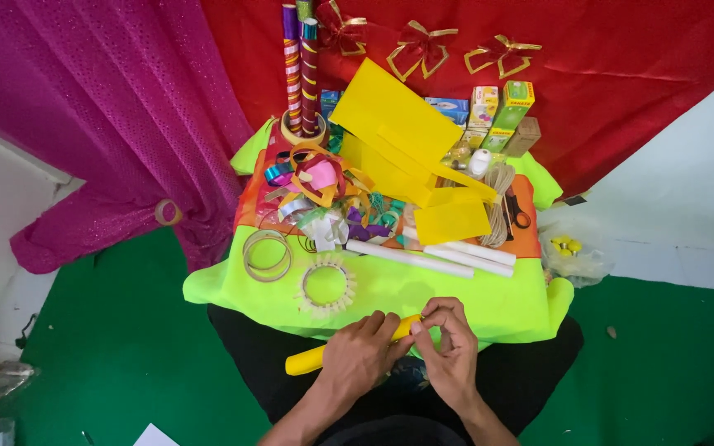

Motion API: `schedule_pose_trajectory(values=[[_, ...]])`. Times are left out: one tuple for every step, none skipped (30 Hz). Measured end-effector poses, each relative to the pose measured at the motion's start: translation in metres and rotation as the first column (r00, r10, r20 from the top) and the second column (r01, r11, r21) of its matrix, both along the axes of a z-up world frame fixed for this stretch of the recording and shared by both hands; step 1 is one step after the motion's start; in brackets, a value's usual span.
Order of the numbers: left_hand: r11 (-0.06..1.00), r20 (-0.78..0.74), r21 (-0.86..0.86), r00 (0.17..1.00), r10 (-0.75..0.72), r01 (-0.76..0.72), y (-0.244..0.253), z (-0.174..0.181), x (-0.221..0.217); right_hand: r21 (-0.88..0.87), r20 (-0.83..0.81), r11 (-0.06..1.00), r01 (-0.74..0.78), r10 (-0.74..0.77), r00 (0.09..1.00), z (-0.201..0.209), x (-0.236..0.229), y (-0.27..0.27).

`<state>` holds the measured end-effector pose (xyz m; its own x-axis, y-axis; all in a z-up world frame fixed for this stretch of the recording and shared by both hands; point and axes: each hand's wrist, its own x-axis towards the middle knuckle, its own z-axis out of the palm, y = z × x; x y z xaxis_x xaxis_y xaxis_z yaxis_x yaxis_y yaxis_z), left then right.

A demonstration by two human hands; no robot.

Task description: Wrapping decorative tape around a yellow tube as part of a handicraft project.

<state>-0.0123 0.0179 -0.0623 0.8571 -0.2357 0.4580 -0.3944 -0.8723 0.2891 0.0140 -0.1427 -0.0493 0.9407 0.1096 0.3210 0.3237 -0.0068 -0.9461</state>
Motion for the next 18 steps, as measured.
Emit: schedule_pose_trajectory(values=[[1.0,0.002,-0.001,1.0,0.0,0.0,-0.001,-0.001,0.0,-0.001,0.002,1.0,0.0,0.0,1.0,-0.003,0.0,0.002],[1.0,0.007,0.005,1.0,-0.004,0.004,-0.001,-0.001,0.001,0.012,0.013,0.999,0.037,-0.037,0.999,-0.007,0.0,0.003],[1.0,0.01,0.01,1.0,-0.007,0.007,-0.002,-0.002,0.001,0.023,0.021,0.997,0.074,-0.074,0.997,-0.01,0.0,0.004],[1.0,0.011,0.009,1.0,-0.006,0.006,-0.002,-0.001,0.002,0.022,0.021,0.997,0.072,-0.073,0.997,-0.011,0.001,0.007],[1.0,0.004,0.007,1.0,-0.01,0.01,-0.002,-0.001,0.002,0.036,0.042,0.995,0.098,-0.099,0.994,-0.013,0.002,0.009],[1.0,-0.003,0.004,1.0,-0.014,0.014,-0.003,0.0,0.003,0.05,0.062,0.991,0.122,-0.125,0.99,-0.015,0.003,0.011],[1.0,0.0,0.004,1.0,-0.014,0.014,-0.003,0.0,0.004,0.05,0.066,0.991,0.122,-0.125,0.99,-0.012,0.004,0.012],[1.0,0.017,0.007,1.0,-0.005,0.005,-0.003,0.0,0.005,0.024,0.072,0.989,0.145,-0.147,0.987,-0.01,0.005,0.013],[1.0,0.033,0.01,0.999,0.003,-0.003,-0.003,0.0,0.005,0.0,0.077,0.986,0.169,-0.169,0.983,-0.008,0.005,0.015],[1.0,0.034,0.011,0.999,0.003,-0.003,-0.003,0.0,0.005,0.001,0.079,0.986,0.169,-0.169,0.982,-0.008,0.006,0.012],[1.0,0.024,0.021,1.0,0.016,-0.016,-0.002,-0.001,0.005,-0.046,0.054,0.986,0.158,-0.156,0.986,-0.008,0.006,0.009],[0.999,0.014,0.032,0.999,0.029,-0.029,-0.002,-0.002,0.005,-0.093,0.028,0.985,0.146,-0.144,0.989,-0.009,0.007,0.006],[0.999,0.011,0.028,0.999,0.031,-0.031,-0.002,0.0,0.005,-0.097,0.026,0.985,0.144,-0.142,0.99,-0.006,0.007,0.002],[0.999,0.013,0.024,0.999,0.03,-0.03,-0.002,0.001,0.004,-0.138,0.037,0.983,0.122,-0.118,0.992,-0.004,0.008,-0.001],[0.999,0.015,0.018,0.999,0.029,-0.029,-0.002,0.003,0.004,-0.182,0.048,0.978,0.102,-0.094,0.994,-0.002,0.009,-0.005],[0.999,0.012,0.011,0.999,0.03,-0.03,-0.003,0.003,0.003,-0.189,0.047,0.977,0.1,-0.093,0.995,-0.001,0.008,-0.005],[0.999,0.036,0.037,0.999,0.037,-0.038,-0.005,0.002,0.003,-0.197,0.045,0.976,0.088,-0.08,0.996,0.0,0.008,-0.006],[0.997,0.059,0.062,0.997,0.044,-0.048,-0.006,0.002,0.004,-0.206,0.043,0.976,0.075,-0.067,0.997,0.001,0.009,-0.007]])
